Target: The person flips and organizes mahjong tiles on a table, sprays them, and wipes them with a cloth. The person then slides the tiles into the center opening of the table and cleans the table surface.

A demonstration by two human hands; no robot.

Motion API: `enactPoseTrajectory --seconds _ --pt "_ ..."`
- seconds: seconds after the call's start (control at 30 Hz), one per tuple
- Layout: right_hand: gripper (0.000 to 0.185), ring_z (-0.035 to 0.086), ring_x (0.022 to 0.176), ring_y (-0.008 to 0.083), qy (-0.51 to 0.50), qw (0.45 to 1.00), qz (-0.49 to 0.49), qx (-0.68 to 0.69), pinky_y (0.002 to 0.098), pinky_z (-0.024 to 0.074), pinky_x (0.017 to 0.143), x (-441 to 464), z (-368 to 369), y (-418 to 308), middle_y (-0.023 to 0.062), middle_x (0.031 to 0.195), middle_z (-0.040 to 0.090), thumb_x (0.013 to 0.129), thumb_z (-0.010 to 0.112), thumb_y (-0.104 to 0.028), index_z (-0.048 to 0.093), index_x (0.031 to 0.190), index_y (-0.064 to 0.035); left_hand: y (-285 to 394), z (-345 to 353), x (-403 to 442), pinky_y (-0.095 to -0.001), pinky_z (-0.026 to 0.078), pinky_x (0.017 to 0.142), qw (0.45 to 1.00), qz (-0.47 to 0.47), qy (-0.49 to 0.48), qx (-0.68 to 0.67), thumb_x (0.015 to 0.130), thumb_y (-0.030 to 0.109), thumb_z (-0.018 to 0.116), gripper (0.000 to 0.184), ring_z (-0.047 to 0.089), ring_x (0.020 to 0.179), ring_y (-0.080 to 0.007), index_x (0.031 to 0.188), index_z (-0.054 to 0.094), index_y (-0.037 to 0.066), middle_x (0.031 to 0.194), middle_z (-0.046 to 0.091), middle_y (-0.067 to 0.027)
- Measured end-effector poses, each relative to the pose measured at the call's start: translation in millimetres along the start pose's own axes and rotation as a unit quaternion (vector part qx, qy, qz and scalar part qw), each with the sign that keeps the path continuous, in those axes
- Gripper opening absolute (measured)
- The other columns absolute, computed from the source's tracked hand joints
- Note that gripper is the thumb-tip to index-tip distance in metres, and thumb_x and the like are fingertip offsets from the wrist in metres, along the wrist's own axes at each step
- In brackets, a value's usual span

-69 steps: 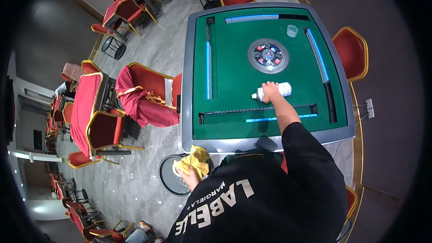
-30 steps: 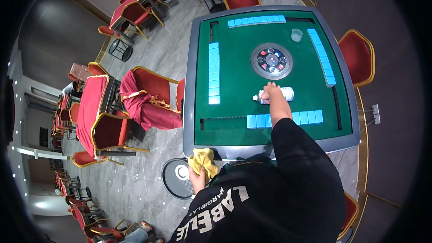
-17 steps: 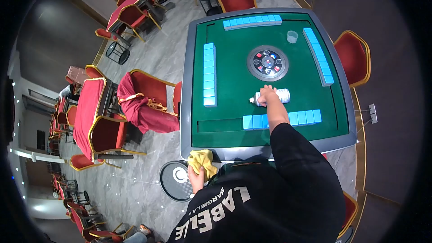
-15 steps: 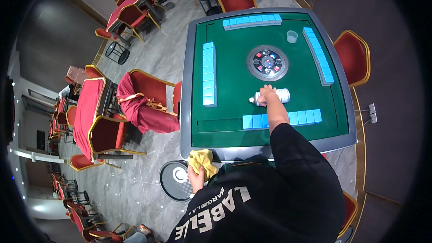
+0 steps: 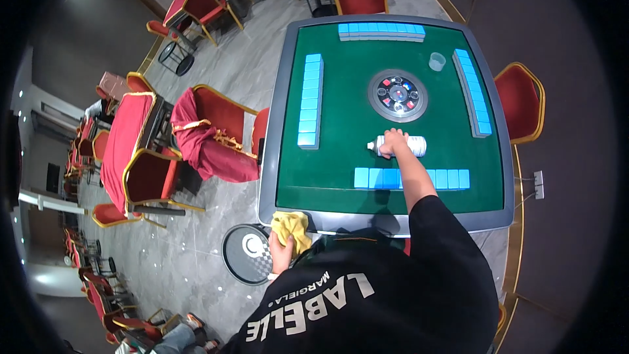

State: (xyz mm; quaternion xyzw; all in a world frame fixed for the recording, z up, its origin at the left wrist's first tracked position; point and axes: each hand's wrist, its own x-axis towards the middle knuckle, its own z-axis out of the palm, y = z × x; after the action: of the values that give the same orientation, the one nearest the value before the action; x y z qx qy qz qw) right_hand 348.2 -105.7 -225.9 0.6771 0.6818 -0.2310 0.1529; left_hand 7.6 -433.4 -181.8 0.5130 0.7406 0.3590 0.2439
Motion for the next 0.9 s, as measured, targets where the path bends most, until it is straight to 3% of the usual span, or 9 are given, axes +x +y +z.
enactPoseTrajectory --seconds 0.13,0.17,0.3,0.53,0.57,0.63,0.7,0.8,0.9 --pt "0.073 0.046 0.116 0.0326 0.015 1.0 0.01 0.007 0.0479 0.0354 0.096 -5 -2 -3 0.0121 0.119 0.052 0.042 0.075 -0.015 0.056 0.112 -0.0105 2 4 4 -0.0445 0.029 0.101 0.999 0.005 0.031 0.035 0.078 0.017 0.063 0.047 0.036 0.118 -0.0416 0.117 0.046 -0.004 0.129 0.04 -0.0267" --pt "0.073 0.047 0.115 0.0327 0.014 1.0 0.01 0.01 0.0479 0.0351 0.096 -7 -2 -2 0.0123 0.118 0.052 0.042 0.075 -0.015 0.056 0.112 -0.0105 4 4 6 -0.0461 0.026 0.103 0.999 -0.003 0.035 0.023 0.079 0.019 0.063 0.043 0.031 0.122 -0.0436 0.112 0.048 -0.005 0.138 0.03 -0.0284" --pt "0.073 0.047 0.113 0.0336 0.043 0.999 0.002 0.0 0.0488 0.0343 0.097 -12 5 -1 0.0131 0.115 0.053 0.043 0.074 -0.015 0.054 0.113 -0.0104 3 -2 14 -0.0473 0.023 0.104 0.997 0.038 0.059 0.017 0.079 0.017 0.061 0.029 0.024 0.128 -0.0422 0.097 0.052 -0.005 0.146 0.019 -0.0241" --pt "0.063 0.043 0.116 0.0329 0.188 0.969 -0.097 0.125 0.0538 0.0275 0.1 -34 10 -8 0.0136 0.117 0.049 0.057 0.069 -0.011 0.049 0.116 -0.0075 47 -29 20 -0.0457 0.019 0.106 0.982 0.061 0.177 -0.038 0.08 0.015 0.056 0.036 0.02 0.132 -0.0413 0.111 0.054 -0.003 0.146 0.015 -0.0261" --pt "0.064 0.043 0.116 0.033 0.221 0.953 -0.116 0.169 0.053 0.0278 0.101 -43 5 -15 0.0137 0.117 0.049 0.056 0.069 -0.01 0.048 0.116 -0.0073 50 -32 22 -0.0471 0.023 0.103 0.976 0.068 0.202 -0.051 0.073 0.014 0.061 0.034 0.021 0.13 -0.0406 0.102 0.058 -0.003 0.148 0.018 -0.0216" --pt "0.068 0.046 0.112 0.0357 0.285 0.911 -0.134 0.266 0.0475 0.0334 0.099 -52 0 -28 0.0148 0.116 0.05 0.054 0.071 -0.006 0.045 0.117 -0.006 48 -41 24 -0.0471 0.026 0.101 0.978 0.135 0.157 -0.027 0.071 0.013 0.062 0.033 0.03 0.124 -0.0391 0.1 0.059 -0.002 0.138 0.033 -0.0214" --pt "0.072 0.052 0.107 0.0355 0.347 0.835 -0.188 0.383 0.0405 0.0413 0.093 -63 -3 -39 0.016 0.114 0.052 0.055 0.075 -0.011 0.043 0.119 -0.0029 49 -47 30 -0.0453 0.032 0.097 0.974 0.159 0.088 -0.132 0.068 0.012 0.065 0.027 0.054 0.1 -0.0335 0.091 0.06 -0.001 0.105 0.059 -0.0159" --pt "0.075 0.053 0.107 0.0326 0.337 0.793 -0.243 0.446 0.0382 0.0427 0.091 -101 -18 -79 0.0161 0.111 0.053 0.055 0.079 -0.016 0.043 0.12 -0.001 37 -45 28 -0.0407 0.041 0.089 0.98 0.196 0.001 -0.047 0.069 0.014 0.069 0.027 0.061 0.079 -0.0266 0.089 0.057 0.0 0.087 0.061 -0.0112" --pt "0.073 0.053 0.105 0.0316 0.297 0.787 -0.37 0.393 0.0385 0.0434 0.091 -155 -39 -134 0.0157 0.111 0.051 0.055 0.079 -0.016 0.044 0.117 -0.0021 29 -28 21 -0.0327 0.048 0.076 0.971 0.058 -0.017 -0.23 0.073 0.019 0.075 0.057 0.06 0.081 -0.0182 0.113 0.039 0.003 0.089 0.06 -0.0098"
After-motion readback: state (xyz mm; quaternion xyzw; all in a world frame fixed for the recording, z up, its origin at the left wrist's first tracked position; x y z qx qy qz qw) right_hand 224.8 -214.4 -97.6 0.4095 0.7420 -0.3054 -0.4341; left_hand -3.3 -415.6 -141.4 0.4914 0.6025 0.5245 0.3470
